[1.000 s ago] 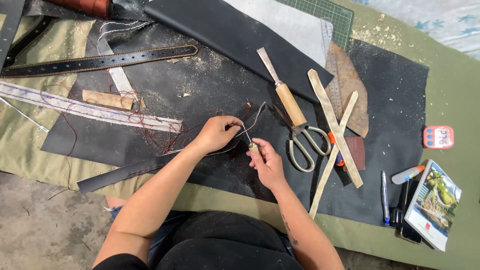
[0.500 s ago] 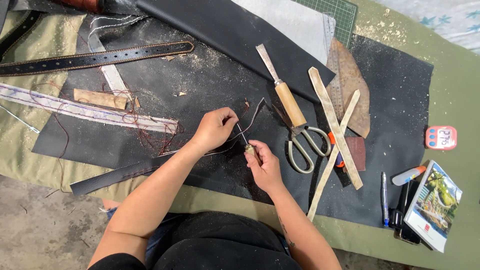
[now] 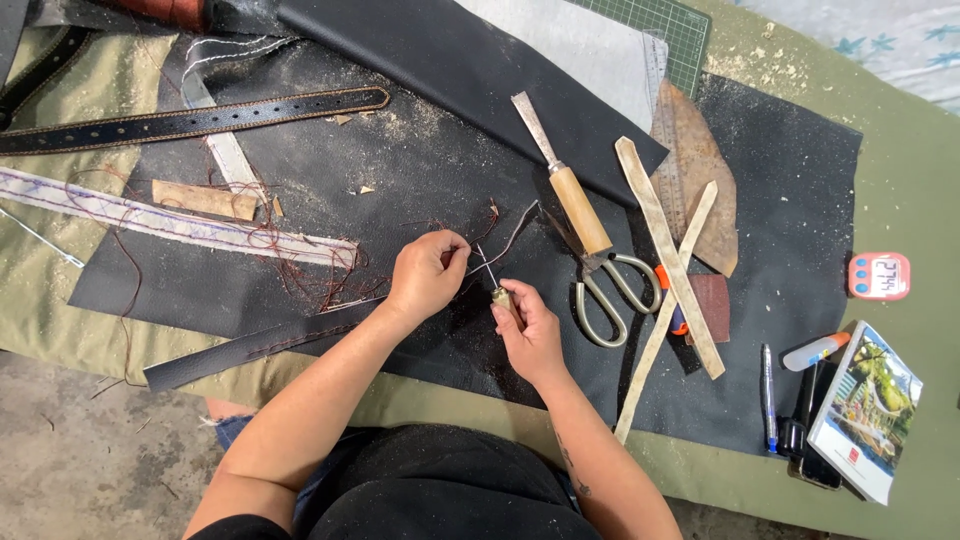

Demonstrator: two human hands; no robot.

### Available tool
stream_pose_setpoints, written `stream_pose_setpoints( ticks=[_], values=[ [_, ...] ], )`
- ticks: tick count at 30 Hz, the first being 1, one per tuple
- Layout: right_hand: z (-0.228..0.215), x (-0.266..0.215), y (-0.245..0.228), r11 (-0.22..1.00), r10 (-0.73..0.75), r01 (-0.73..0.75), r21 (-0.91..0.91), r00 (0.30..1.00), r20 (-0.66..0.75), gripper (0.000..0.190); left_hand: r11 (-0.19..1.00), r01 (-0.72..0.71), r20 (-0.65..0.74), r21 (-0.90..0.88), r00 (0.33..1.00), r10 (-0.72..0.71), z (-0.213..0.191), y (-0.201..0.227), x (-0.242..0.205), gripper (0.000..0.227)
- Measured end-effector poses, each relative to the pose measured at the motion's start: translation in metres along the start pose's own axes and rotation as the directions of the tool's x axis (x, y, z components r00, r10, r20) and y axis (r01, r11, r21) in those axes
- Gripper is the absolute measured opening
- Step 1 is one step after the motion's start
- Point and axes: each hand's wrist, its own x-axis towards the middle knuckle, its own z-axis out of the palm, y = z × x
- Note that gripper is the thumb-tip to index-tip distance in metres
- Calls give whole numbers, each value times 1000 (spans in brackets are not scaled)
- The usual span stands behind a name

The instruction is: Hand-stitching a leather belt using an awl and thread on a workshop table.

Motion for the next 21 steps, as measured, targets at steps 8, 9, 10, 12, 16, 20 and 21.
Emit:
stream_pose_setpoints(
  ticks=[8, 9, 10, 12, 16, 20, 21],
  values=[
    [0, 3, 4, 999, 31, -31, -27, 1000, -6, 33, 975, -185, -38, 125, 981, 191, -5, 37, -24, 23],
    [2, 4, 6, 999, 40, -40, -14, 999, -6, 32, 970, -197, -6, 140, 980, 200, -1, 35, -27, 27],
    [3, 4, 8, 999, 50, -50, -2, 999, -6, 32, 966, -209, 26, 154, 978, 208, 3, 34, -29, 33],
    [4, 4, 5, 998, 55, -55, -10, 998, -5, 33, 954, -229, 22, 194, 973, 229, 16, 15, -29, 34],
    [2, 4, -10, 997, 47, -47, -65, 999, 6, 37, 931, -248, -46, 268, 962, 270, 26, 5, -24, 24],
    [4, 3, -21, 992, 30, -30, -125, 1000, -1, 41, 900, -283, -73, 333, 943, 323, 27, -3, -23, 16],
    [5, 3, -21, 992, 27, -28, -126, 1000, -12, 41, 888, -298, -79, 352, 935, 345, 28, -6, -23, 15]
  ],
)
